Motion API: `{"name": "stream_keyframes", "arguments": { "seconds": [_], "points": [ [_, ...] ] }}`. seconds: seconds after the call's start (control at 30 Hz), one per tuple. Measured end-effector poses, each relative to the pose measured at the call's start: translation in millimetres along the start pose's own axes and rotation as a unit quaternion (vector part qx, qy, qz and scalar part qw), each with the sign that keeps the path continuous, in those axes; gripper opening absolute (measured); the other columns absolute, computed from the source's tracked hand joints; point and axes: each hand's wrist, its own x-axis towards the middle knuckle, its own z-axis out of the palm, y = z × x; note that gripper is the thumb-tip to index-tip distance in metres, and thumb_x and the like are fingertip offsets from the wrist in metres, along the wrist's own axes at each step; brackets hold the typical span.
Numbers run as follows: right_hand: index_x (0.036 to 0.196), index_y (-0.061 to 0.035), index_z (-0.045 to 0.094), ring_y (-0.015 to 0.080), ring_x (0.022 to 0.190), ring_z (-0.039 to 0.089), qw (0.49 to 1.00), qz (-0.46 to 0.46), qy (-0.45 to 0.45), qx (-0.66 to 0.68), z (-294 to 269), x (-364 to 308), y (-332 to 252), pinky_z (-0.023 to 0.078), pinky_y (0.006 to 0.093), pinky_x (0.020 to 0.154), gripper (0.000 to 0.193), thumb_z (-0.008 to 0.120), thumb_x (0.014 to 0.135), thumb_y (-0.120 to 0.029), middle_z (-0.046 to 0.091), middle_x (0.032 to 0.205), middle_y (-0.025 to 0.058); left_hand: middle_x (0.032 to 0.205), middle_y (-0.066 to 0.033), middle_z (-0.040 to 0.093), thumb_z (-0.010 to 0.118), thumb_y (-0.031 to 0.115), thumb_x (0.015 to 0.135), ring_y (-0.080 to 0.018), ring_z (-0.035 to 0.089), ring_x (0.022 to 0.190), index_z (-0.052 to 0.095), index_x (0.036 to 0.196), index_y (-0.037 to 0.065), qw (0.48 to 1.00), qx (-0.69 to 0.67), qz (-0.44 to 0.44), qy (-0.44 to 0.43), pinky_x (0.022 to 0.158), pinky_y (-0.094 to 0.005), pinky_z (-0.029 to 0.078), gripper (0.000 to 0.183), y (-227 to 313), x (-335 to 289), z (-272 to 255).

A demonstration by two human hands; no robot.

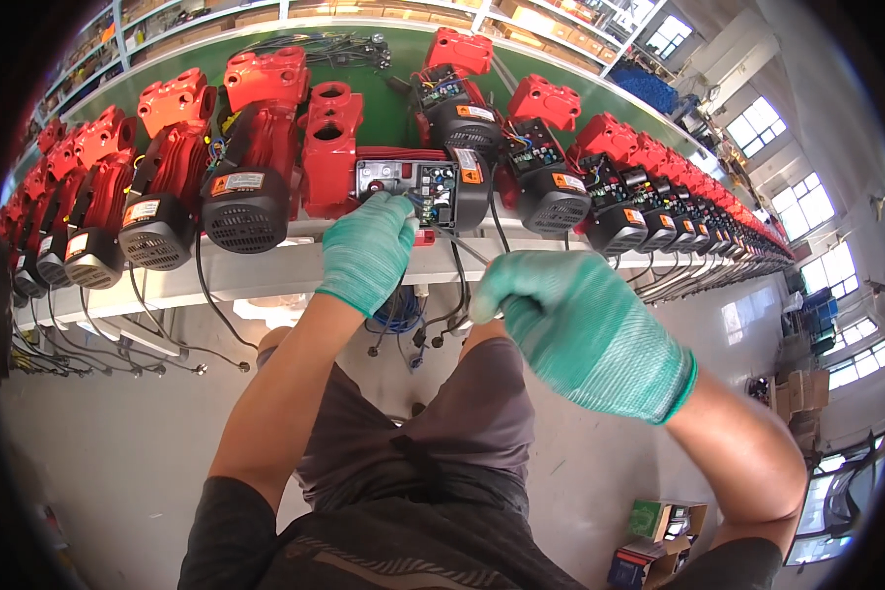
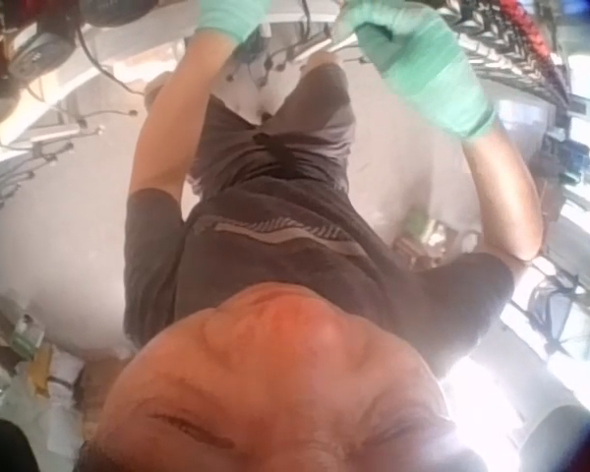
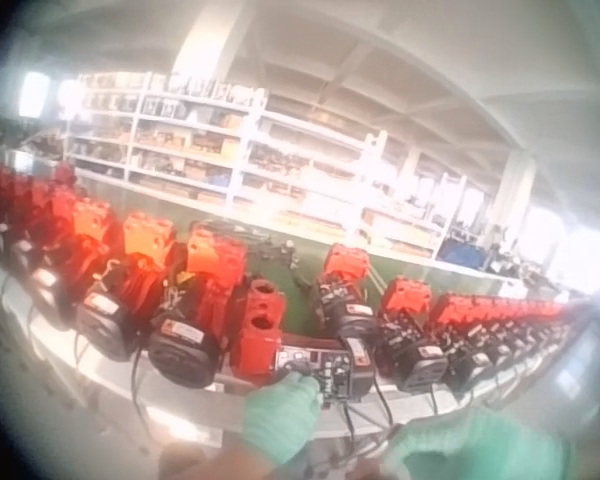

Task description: The person wires a control box on a water pump by connecting a terminal, using a screwdriver to tighten the connection, and then moves the unit along an assembly line.

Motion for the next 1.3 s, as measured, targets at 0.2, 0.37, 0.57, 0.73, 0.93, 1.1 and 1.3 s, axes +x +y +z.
{"name": "stream_keyframes", "arguments": {
  "seconds": [0.2,0.37,0.57,0.73,0.93,1.1,1.3],
  "points": [
    [0.087,-0.0062,0.073,0.0370,0.076,0.070,0.874,-0.166,-0.226,-0.396,-21,19,-23,0.058,0.0455,0.068,0.013,0.068,0.077,-0.012,0.070,0.081,0.0143,0.107,-0.0124,0.070,0.064,0.021,0.095,-0.0355,0.068,0.094,0.069,0.105,0.009,0.999,0.005,0.008,0.037,0.083,-0.0464,0.056,0.016,-5,0,7],
    [0.085,-0.0035,0.072,0.0338,0.070,0.069,0.958,-0.151,-0.185,-0.158,-9,24,-5,0.057,0.0421,0.066,0.013,0.060,0.079,-0.002,0.071,0.079,0.0148,0.105,-0.0123,0.070,0.064,0.021,0.095,-0.0346,0.069,0.094,0.069,0.107,0.009,0.998,0.001,0.021,0.053,0.083,-0.0465,0.055,0.017,-7,-1,5],
    [0.091,0.0012,0.074,0.0169,0.068,0.066,0.959,0.152,-0.049,0.236,-11,18,-9,0.054,0.0350,0.064,0.020,0.055,0.086,-0.001,0.071,0.076,0.0127,0.104,-0.0113,0.070,0.064,0.021,0.095,-0.0341,0.069,0.094,0.068,0.107,0.009,0.999,0.008,0.020,0.042,0.083,-0.0462,0.056,0.018,-8,-3,7],
    [0.091,0.0029,0.072,0.0302,0.077,0.071,0.986,-0.063,-0.144,-0.055,-17,38,-10,0.057,0.0389,0.072,0.019,0.055,0.083,0.002,0.071,0.083,0.0182,0.104,-0.0115,0.070,0.064,0.021,0.096,-0.0340,0.069,0.094,0.068,0.107,0.009,0.999,0.006,0.012,0.035,0.082,-0.0462,0.056,0.017,-11,-3,2],
    [0.084,0.0005,0.071,0.0330,0.070,0.069,0.919,-0.146,-0.173,-0.323,-19,37,-25,0.057,0.0418,0.068,0.016,0.056,0.081,0.004,0.068,0.076,0.0180,0.104,-0.0109,0.070,0.065,0.020,0.095,-0.0327,0.069,0.093,0.068,0.107,0.009,0.999,0.019,0.017,0.043,0.080,-0.0450,0.057,0.016,-10,-4,8],
    [0.079,-0.0003,0.071,0.0172,0.065,0.066,0.977,0.064,-0.200,-0.041,-20,41,-25,0.054,0.0314,0.062,0.024,0.050,0.082,0.009,0.070,0.074,0.0105,0.104,-0.0098,0.070,0.065,0.020,0.095,-0.0319,0.070,0.092,0.068,0.106,0.009,0.999,0.013,0.025,0.034,0.080,-0.0442,0.057,0.016,-9,-2,8],
    [0.084,0.0027,0.072,0.0115,0.061,0.058,0.983,0.147,-0.061,0.092,-16,28,-25,0.050,0.0303,0.061,0.023,0.049,0.086,0.002,0.062,0.065,0.0089,0.102,-0.0111,0.070,0.065,0.020,0.095,-0.0327,0.069,0.091,0.068,0.107,0.009,0.998,0.012,0.033,0.049,0.081,-0.0451,0.056,0.017,-9,-1,7]
  ]
}}
